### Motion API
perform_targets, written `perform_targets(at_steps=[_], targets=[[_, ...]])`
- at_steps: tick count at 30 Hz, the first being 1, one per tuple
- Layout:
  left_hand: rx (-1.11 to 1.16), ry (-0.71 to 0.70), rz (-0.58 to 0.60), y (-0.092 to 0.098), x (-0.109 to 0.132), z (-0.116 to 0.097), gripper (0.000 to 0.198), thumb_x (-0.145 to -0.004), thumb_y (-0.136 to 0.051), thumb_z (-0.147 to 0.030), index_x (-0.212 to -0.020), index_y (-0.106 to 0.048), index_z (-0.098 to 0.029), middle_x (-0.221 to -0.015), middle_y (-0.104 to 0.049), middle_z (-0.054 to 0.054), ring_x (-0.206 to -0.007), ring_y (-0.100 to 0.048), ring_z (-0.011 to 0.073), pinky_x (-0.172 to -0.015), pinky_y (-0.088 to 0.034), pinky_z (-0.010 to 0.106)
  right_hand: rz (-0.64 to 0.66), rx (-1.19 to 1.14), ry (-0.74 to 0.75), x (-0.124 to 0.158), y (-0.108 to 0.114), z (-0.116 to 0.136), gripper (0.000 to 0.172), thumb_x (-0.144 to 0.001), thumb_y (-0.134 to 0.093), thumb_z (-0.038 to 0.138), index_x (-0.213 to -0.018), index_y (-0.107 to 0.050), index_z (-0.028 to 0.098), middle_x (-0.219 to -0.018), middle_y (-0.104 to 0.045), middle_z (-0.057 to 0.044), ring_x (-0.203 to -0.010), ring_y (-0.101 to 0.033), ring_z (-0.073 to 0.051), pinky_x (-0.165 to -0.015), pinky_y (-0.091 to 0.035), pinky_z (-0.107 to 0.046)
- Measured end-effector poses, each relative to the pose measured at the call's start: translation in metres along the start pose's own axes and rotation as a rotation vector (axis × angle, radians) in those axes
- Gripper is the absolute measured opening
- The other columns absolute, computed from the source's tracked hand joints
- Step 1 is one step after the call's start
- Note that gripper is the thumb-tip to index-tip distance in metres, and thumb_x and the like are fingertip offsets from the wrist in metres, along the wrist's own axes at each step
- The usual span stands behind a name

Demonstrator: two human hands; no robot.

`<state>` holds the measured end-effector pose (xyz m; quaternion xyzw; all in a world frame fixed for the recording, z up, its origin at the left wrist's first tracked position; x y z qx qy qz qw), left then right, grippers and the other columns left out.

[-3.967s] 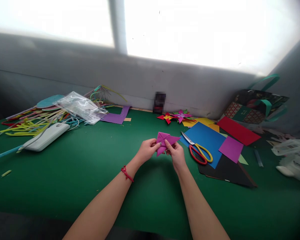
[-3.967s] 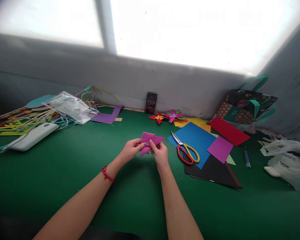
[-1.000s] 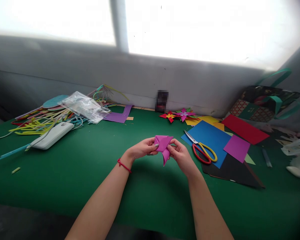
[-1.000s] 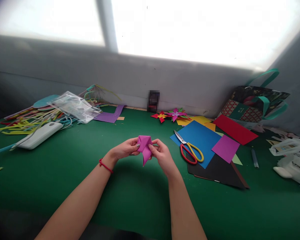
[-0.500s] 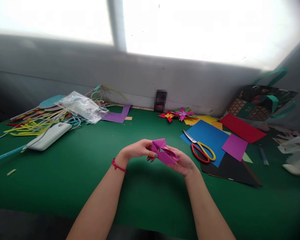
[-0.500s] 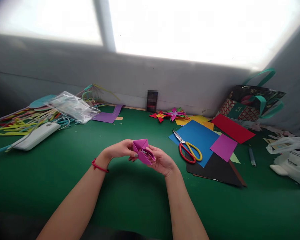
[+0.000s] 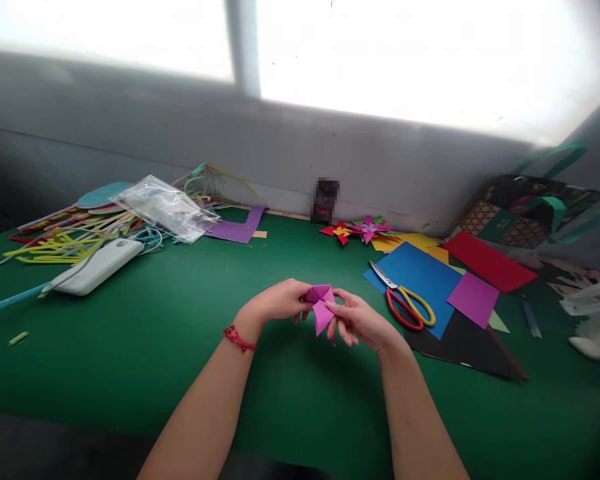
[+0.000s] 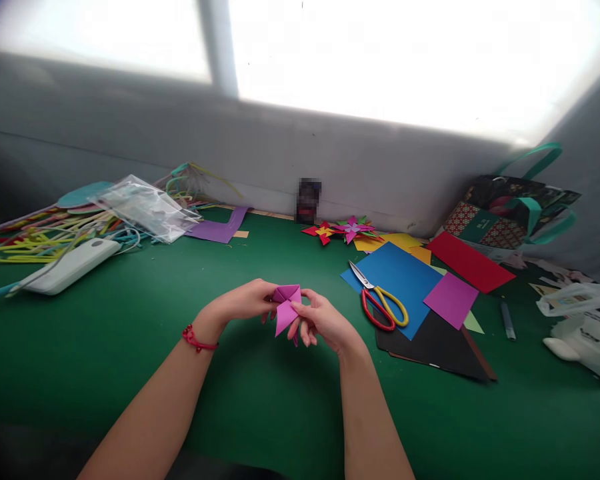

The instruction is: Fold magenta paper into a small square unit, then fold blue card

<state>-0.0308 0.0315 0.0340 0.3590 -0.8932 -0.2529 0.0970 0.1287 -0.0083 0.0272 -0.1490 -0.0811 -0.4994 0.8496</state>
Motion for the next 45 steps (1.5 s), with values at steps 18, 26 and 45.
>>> perform_targets(at_steps=[18, 26, 45], targets=[[-0.102, 0.016, -0.331, -0.015, -0.008, -0.008, 0.019, -0.081, -0.044, -0.036, -0.089, -0.052, -0.021, -0.056, -0.055, -0.003, -0.038, -0.045, 0.0098, -0.041, -0.03, 0.021, -0.406, 0.471, 0.234, -0.004, 0.015, 0.006, 0.031, -0.083, -0.046, 0.04, -0.102, -0.061, 0.02, -0.059, -0.062, -0.001, -0.042, -0.058, -0.015, -0.037, -0.044, -0.024], [0.305, 0.031, -0.348, -0.025, -0.02, 0.01, 0.021, -0.079, -0.042, -0.023, -0.097, -0.05, -0.016, -0.052, -0.053, -0.003, -0.036, -0.05, 0.0108, -0.035, -0.039, 0.02, -0.522, 0.774, 0.46, 0.009, 0.024, 0.017, 0.028, -0.08, -0.05, 0.034, -0.1, -0.064, 0.022, -0.062, -0.05, 0.0, -0.054, -0.044, -0.013, -0.049, -0.037, -0.025], [0.627, 0.001, -0.246, -0.037, -0.03, 0.013, 0.028, -0.076, -0.055, -0.029, -0.1, -0.054, -0.015, -0.066, -0.059, 0.002, -0.056, -0.055, 0.0137, -0.054, -0.044, 0.026, -0.472, 0.564, 0.542, 0.002, 0.039, 0.011, 0.018, -0.077, -0.055, 0.032, -0.083, -0.067, 0.019, -0.078, -0.063, -0.004, -0.064, -0.054, -0.016, -0.051, -0.044, -0.026]])
Point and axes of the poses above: each hand's wrist, its own x-axis away from the middle knuckle, its own y-axis out of the back of the hand, z = x × y, the point moved 3 cm from there along -x, towards the middle knuckle
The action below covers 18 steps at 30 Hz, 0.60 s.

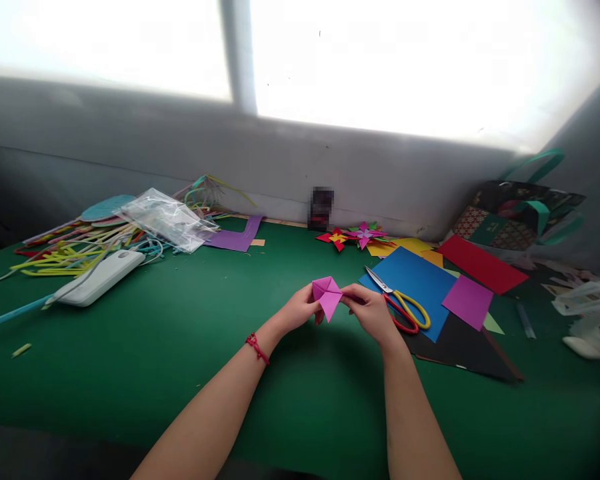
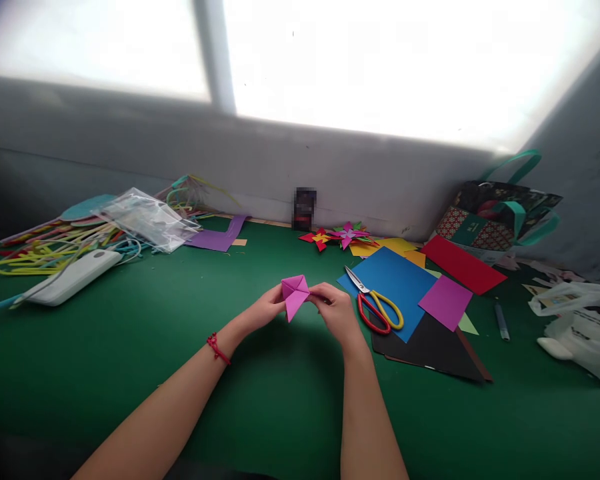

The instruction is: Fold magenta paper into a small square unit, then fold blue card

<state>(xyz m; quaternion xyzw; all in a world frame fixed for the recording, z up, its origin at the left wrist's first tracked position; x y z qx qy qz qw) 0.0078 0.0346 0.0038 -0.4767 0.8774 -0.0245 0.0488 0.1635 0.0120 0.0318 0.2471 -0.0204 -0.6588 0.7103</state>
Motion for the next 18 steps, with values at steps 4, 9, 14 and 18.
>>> perform_targets(at_steps=[4, 9, 14, 18], targets=[[0.116, -0.012, 0.024, 0.0043, -0.0017, -0.0044, 0.035, -0.072, -0.052, -0.019, -0.107, -0.056, -0.014, -0.097, -0.061, 0.007, -0.089, -0.053, 0.019, -0.078, -0.04, 0.029, -0.023, 0.001, 0.094, -0.0006, -0.0001, 0.0001, 0.018, -0.077, -0.056, 0.034, -0.083, -0.068, 0.021, -0.092, -0.063, -0.007, -0.071, -0.057, -0.019, -0.051, -0.046, -0.027], [0.252, 0.0, -0.022, 0.0069, -0.0061, -0.0008, 0.038, -0.078, -0.04, -0.033, -0.1, -0.06, -0.009, -0.096, -0.061, 0.011, -0.089, -0.053, 0.0215, -0.079, -0.04, 0.033, -0.019, 0.023, 0.114, -0.0007, -0.0007, 0.0013, 0.017, -0.079, -0.055, 0.034, -0.083, -0.068, 0.022, -0.098, -0.062, -0.007, -0.076, -0.057, -0.02, -0.054, -0.047, -0.028], [0.236, 0.07, -0.067, 0.006, -0.0057, 0.002, 0.045, -0.078, -0.046, -0.048, -0.098, -0.063, -0.012, -0.093, -0.063, 0.01, -0.086, -0.055, 0.0207, -0.078, -0.041, 0.032, 0.005, 0.029, 0.132, -0.0005, -0.0023, 0.0022, 0.015, -0.078, -0.056, 0.032, -0.082, -0.068, 0.023, -0.097, -0.061, -0.006, -0.077, -0.058, -0.019, -0.056, -0.047, -0.028], [0.119, 0.008, -0.124, 0.0079, -0.0046, 0.0001, 0.042, -0.067, -0.067, -0.036, -0.102, -0.061, -0.014, -0.101, -0.063, 0.01, -0.091, -0.056, 0.0209, -0.082, -0.04, 0.031, 0.017, 0.0, 0.086, 0.0003, -0.0051, 0.0024, 0.016, -0.079, -0.056, 0.032, -0.081, -0.068, 0.022, -0.099, -0.061, -0.006, -0.069, -0.057, -0.017, -0.05, -0.047, -0.027]])
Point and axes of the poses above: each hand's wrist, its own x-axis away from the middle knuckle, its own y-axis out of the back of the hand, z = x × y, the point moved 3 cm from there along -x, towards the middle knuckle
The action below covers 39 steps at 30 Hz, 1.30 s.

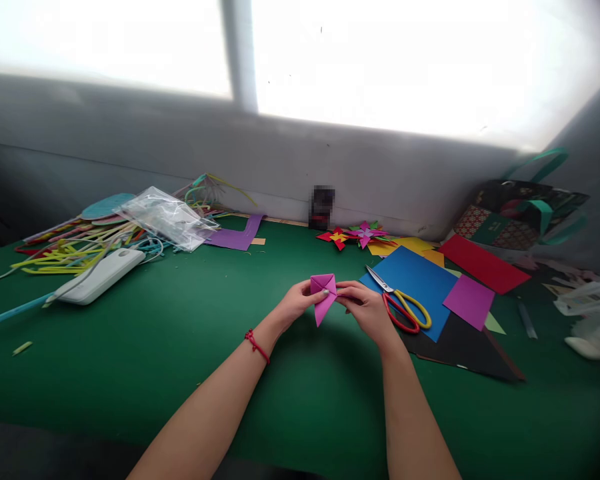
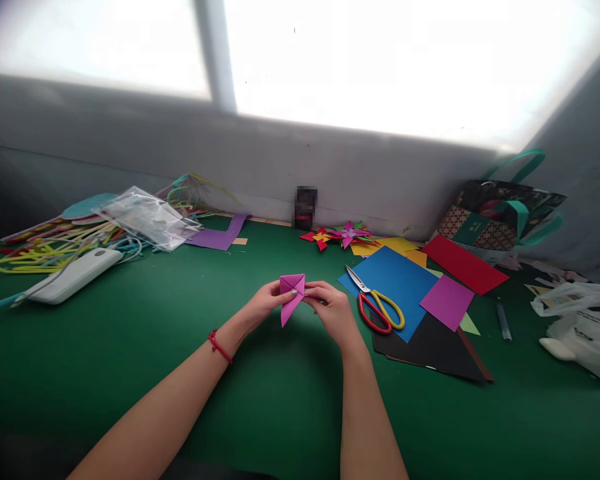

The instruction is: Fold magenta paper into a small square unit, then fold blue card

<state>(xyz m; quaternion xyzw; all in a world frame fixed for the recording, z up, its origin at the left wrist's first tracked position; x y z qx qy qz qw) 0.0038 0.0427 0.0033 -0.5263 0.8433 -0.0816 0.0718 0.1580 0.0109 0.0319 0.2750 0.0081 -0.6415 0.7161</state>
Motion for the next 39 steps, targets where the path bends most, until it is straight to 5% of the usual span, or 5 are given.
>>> perform_targets(at_steps=[9, 18, 25, 31, 39], targets=[[0.004, -0.029, 0.019, -0.001, 0.0, 0.004, 0.038, -0.069, -0.067, -0.034, -0.1, -0.064, -0.013, -0.098, -0.065, 0.009, -0.09, -0.058, 0.0211, -0.08, -0.042, 0.031, -0.085, 0.001, -0.07, 0.0, 0.0, 0.005, 0.017, -0.076, -0.054, 0.03, -0.078, -0.068, 0.019, -0.088, -0.064, -0.007, -0.064, -0.057, -0.017, -0.041, -0.046, -0.024], [-0.069, -0.062, 0.068, -0.002, -0.002, 0.004, 0.042, -0.067, -0.068, -0.033, -0.104, -0.061, -0.014, -0.104, -0.064, 0.011, -0.092, -0.059, 0.0227, -0.08, -0.046, 0.033, -0.214, -0.051, -0.371, 0.001, 0.002, -0.015, 0.021, -0.064, -0.064, 0.035, -0.073, -0.063, 0.016, -0.058, -0.058, -0.001, -0.04, -0.05, -0.012, -0.039, -0.043, -0.025], [-0.027, -0.06, -0.091, 0.004, -0.005, 0.01, 0.041, -0.066, -0.069, -0.031, -0.102, -0.06, -0.013, -0.103, -0.063, 0.011, -0.094, -0.057, 0.0223, -0.081, -0.046, 0.033, -0.281, -0.367, -0.394, -0.003, -0.013, -0.032, 0.051, -0.066, -0.066, 0.036, -0.112, -0.051, 0.018, -0.071, -0.061, -0.001, -0.069, -0.061, -0.017, -0.064, -0.051, -0.031], [0.109, -0.044, -0.161, 0.007, -0.006, 0.016, 0.04, -0.067, -0.069, -0.031, -0.101, -0.059, -0.014, -0.105, -0.061, 0.01, -0.096, -0.056, 0.021, -0.084, -0.045, 0.034, -0.243, -0.579, -0.438, -0.002, -0.021, -0.035, 0.053, -0.068, -0.066, 0.035, -0.116, -0.047, 0.021, -0.087, -0.063, -0.004, -0.084, -0.061, -0.018, -0.067, -0.05, -0.027], [0.093, -0.005, -0.18, 0.009, -0.006, 0.018, 0.039, -0.071, -0.065, -0.035, -0.102, -0.058, -0.013, -0.104, -0.061, 0.011, -0.092, -0.058, 0.0198, -0.082, -0.045, 0.033, -0.143, -0.256, -0.352, -0.003, -0.033, -0.033, 0.033, -0.073, -0.057, 0.042, -0.089, -0.062, 0.013, -0.075, -0.065, -0.007, -0.072, -0.062, -0.021, -0.057, -0.049, -0.029]])
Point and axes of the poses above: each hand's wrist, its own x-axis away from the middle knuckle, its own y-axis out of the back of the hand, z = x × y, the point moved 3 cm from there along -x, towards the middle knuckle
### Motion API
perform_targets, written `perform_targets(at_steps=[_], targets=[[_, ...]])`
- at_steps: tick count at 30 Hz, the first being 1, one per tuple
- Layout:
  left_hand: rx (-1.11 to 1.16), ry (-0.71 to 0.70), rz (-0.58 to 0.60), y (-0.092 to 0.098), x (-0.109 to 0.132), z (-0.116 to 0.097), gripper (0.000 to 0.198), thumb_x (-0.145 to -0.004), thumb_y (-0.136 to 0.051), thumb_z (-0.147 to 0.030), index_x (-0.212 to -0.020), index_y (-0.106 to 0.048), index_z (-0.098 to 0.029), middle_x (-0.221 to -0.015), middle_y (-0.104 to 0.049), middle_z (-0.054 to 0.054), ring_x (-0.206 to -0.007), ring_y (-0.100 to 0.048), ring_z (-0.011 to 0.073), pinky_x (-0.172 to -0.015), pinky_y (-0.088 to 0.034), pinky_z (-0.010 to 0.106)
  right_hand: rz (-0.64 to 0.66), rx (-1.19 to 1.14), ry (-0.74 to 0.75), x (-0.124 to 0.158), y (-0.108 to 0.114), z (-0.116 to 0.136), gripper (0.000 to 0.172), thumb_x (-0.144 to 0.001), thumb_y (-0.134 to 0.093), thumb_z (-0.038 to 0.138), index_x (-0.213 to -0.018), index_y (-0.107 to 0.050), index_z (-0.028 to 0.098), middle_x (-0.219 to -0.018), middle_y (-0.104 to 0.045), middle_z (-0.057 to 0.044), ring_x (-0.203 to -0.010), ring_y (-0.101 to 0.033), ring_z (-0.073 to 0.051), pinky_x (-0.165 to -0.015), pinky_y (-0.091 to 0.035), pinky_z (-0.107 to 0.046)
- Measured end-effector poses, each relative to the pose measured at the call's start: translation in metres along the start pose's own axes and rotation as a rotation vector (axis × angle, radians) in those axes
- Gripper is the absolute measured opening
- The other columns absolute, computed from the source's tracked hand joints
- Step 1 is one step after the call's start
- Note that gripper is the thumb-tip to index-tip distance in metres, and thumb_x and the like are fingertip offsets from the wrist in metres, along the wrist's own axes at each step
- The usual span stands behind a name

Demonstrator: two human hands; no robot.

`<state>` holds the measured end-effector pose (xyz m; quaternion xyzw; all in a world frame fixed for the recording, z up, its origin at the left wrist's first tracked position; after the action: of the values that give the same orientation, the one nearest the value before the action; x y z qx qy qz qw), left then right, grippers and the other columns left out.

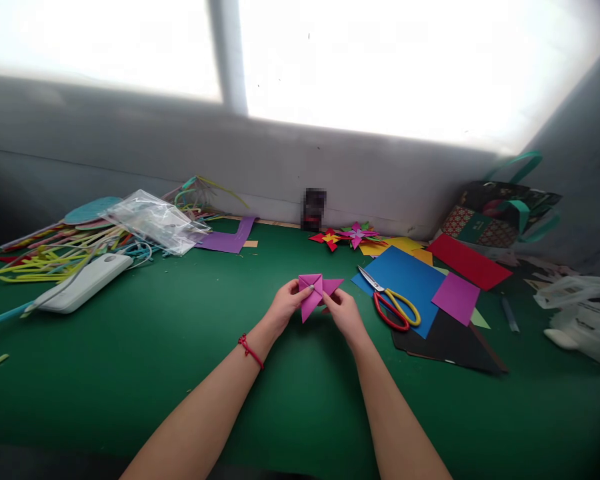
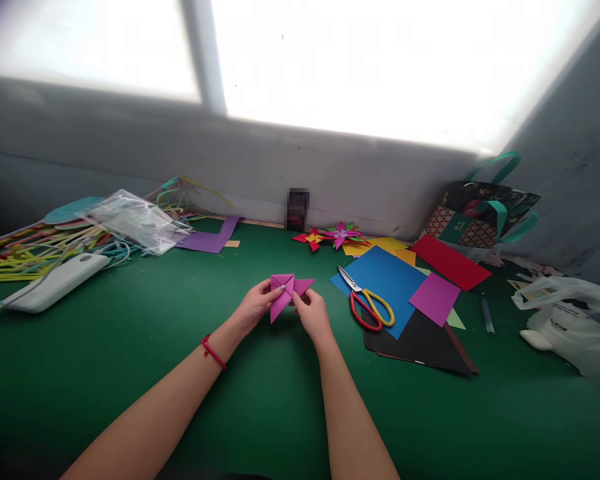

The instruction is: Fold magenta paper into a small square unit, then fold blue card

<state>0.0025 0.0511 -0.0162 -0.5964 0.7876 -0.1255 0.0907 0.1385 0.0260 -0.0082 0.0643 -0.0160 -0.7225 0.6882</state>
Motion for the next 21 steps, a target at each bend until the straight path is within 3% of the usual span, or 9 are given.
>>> perform_targets(at_steps=[5, 10, 17, 21], targets=[[-0.192, -0.02, -0.032, -0.001, 0.002, -0.007, 0.04, -0.067, -0.067, -0.039, -0.097, -0.06, -0.013, -0.095, -0.064, 0.009, -0.086, -0.059, 0.0198, -0.076, -0.046, 0.03, -0.043, 0.101, 0.038, 0.002, -0.003, -0.004, 0.025, -0.077, -0.05, 0.042, -0.083, -0.057, 0.019, -0.06, -0.06, 0.0, -0.053, -0.057, -0.017, -0.047, -0.046, -0.027], [-0.169, 0.054, -0.029, 0.0, 0.0, -0.005, 0.043, -0.065, -0.068, -0.041, -0.095, -0.061, -0.011, -0.091, -0.066, 0.01, -0.078, -0.06, 0.0186, -0.071, -0.046, 0.029, 0.017, 0.032, 0.019, 0.002, -0.005, -0.003, 0.025, -0.077, -0.05, 0.045, -0.077, -0.052, 0.02, -0.049, -0.056, 0.003, -0.041, -0.054, -0.016, -0.042, -0.044, -0.027], [-0.163, 0.032, -0.097, 0.004, 0.002, -0.008, 0.042, -0.068, -0.064, -0.045, -0.095, -0.062, -0.012, -0.089, -0.066, 0.009, -0.077, -0.059, 0.0185, -0.068, -0.045, 0.028, 0.169, -0.172, -0.027, 0.003, -0.013, 0.003, 0.027, -0.074, -0.057, 0.042, -0.085, -0.053, 0.018, -0.057, -0.059, 0.001, -0.049, -0.057, -0.014, -0.051, -0.047, -0.027], [-0.176, -0.012, -0.094, 0.002, 0.002, -0.01, 0.042, -0.068, -0.064, -0.044, -0.094, -0.062, -0.012, -0.088, -0.066, 0.009, -0.076, -0.059, 0.0187, -0.068, -0.045, 0.027, 0.153, -0.153, -0.025, 0.003, -0.014, 0.001, 0.027, -0.073, -0.058, 0.042, -0.086, -0.053, 0.018, -0.057, -0.059, 0.001, -0.05, -0.057, -0.015, -0.051, -0.047, -0.028]])
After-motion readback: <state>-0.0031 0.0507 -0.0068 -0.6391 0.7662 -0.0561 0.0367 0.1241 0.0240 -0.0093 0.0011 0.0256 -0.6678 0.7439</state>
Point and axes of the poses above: each hand's wrist, its own x-axis away from the middle knuckle, its own y-axis out of the back of the hand, z = x × y, the point moved 3 cm from there along -x, towards the middle knuckle
